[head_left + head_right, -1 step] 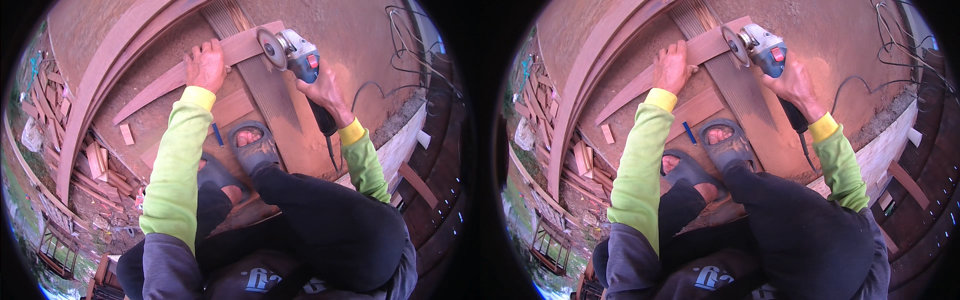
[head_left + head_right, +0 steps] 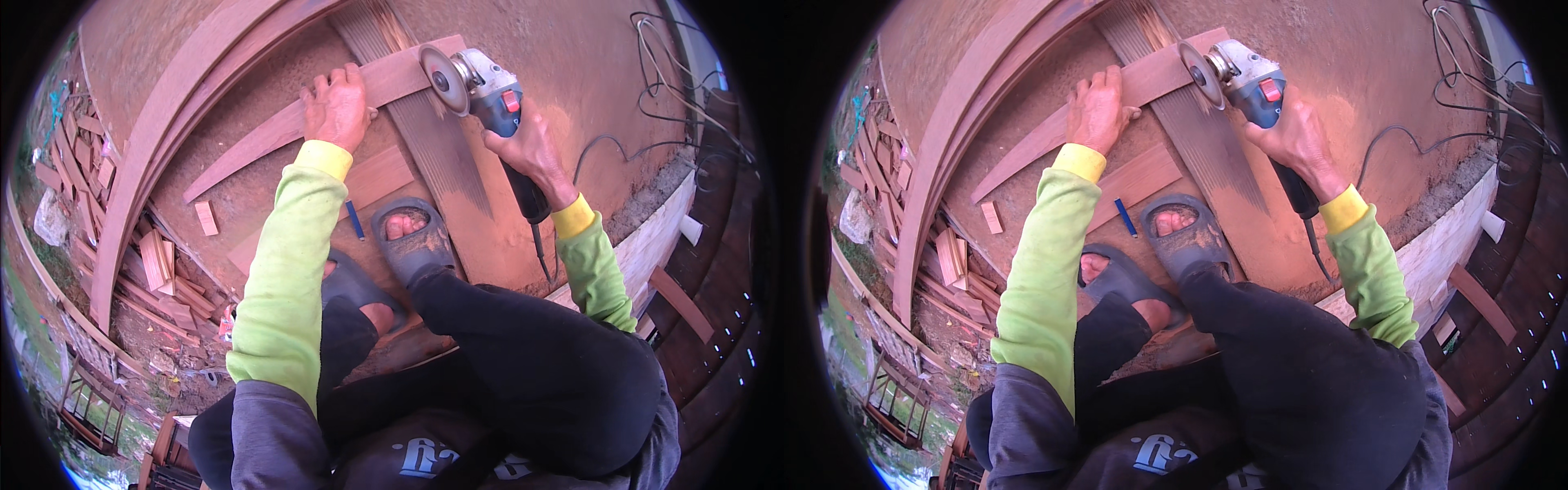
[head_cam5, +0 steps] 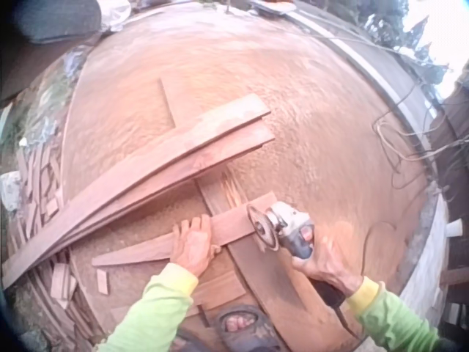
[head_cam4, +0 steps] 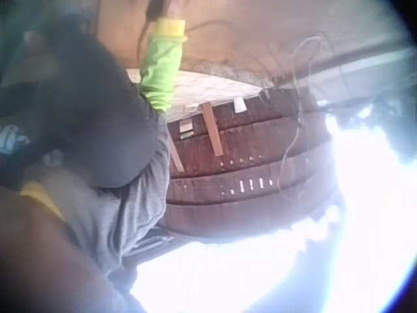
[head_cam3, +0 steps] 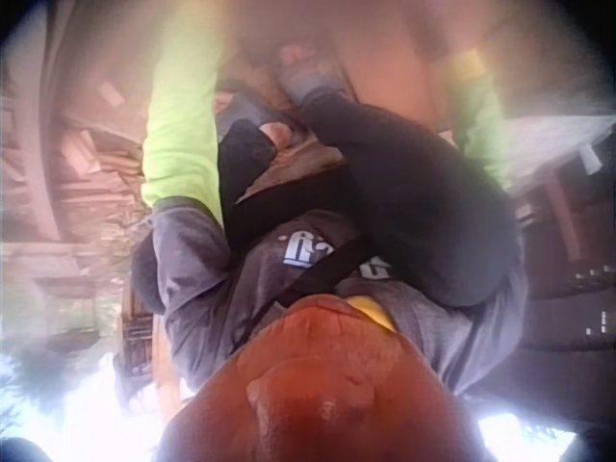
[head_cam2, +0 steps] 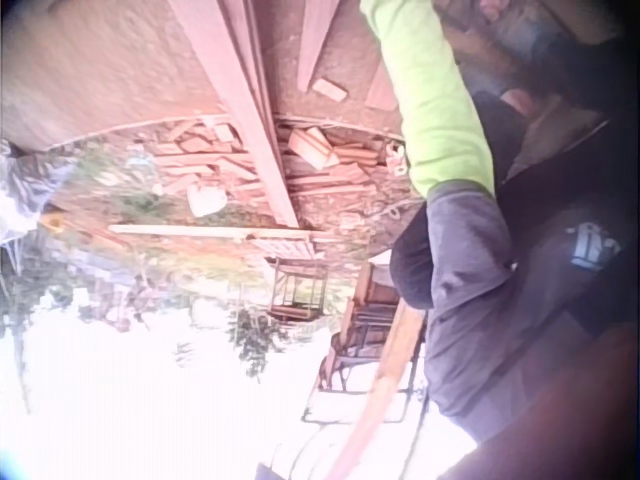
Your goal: The person sits on the ground and uses an angle grinder to cut a piece of wood. They then handle a stack of wooden planks, removing a red plastic tie and arranging the planks. Finally, they use a pencil to mark measurements on the planks.
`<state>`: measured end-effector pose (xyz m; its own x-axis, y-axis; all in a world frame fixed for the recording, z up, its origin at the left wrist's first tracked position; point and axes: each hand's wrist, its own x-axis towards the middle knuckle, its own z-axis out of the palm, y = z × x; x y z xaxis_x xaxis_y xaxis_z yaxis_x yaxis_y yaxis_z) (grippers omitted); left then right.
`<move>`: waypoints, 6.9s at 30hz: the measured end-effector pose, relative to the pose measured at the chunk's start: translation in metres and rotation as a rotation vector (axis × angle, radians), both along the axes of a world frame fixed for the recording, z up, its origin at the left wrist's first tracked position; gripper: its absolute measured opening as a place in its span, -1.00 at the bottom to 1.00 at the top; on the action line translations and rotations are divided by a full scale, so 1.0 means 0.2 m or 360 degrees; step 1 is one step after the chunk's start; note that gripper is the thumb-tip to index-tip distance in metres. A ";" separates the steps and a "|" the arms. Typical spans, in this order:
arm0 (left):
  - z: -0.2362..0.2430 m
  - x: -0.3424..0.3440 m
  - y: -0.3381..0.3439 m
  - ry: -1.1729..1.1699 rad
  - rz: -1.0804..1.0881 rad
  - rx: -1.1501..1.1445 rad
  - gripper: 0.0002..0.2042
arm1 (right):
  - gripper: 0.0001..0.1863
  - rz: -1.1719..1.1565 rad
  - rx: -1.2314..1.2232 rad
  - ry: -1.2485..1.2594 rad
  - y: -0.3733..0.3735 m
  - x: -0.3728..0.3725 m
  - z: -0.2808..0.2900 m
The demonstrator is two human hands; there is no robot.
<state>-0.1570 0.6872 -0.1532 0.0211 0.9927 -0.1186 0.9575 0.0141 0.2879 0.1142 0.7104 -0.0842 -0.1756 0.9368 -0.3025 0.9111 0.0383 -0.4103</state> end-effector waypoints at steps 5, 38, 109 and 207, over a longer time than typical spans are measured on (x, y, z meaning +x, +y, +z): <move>0.01 0.01 0.01 0.0013 -0.0001 -0.0044 -0.42 | -0.38 0.0001 0.0017 0.0007 0.01 0.00 -0.01; 0.00 0.01 0.00 0.0016 0.0007 -0.0053 -0.36 | -0.39 -0.0020 -0.0062 -0.0070 0.04 -0.04 0.02; 0.01 0.01 0.00 0.0045 0.0012 -0.0084 -0.37 | -0.38 0.0046 0.0074 -0.0018 0.13 -0.11 0.00; 0.22 0.12 -0.21 -0.0346 0.0073 0.0165 -0.32 | -0.55 -0.1292 -0.0674 0.1816 0.13 0.13 -0.12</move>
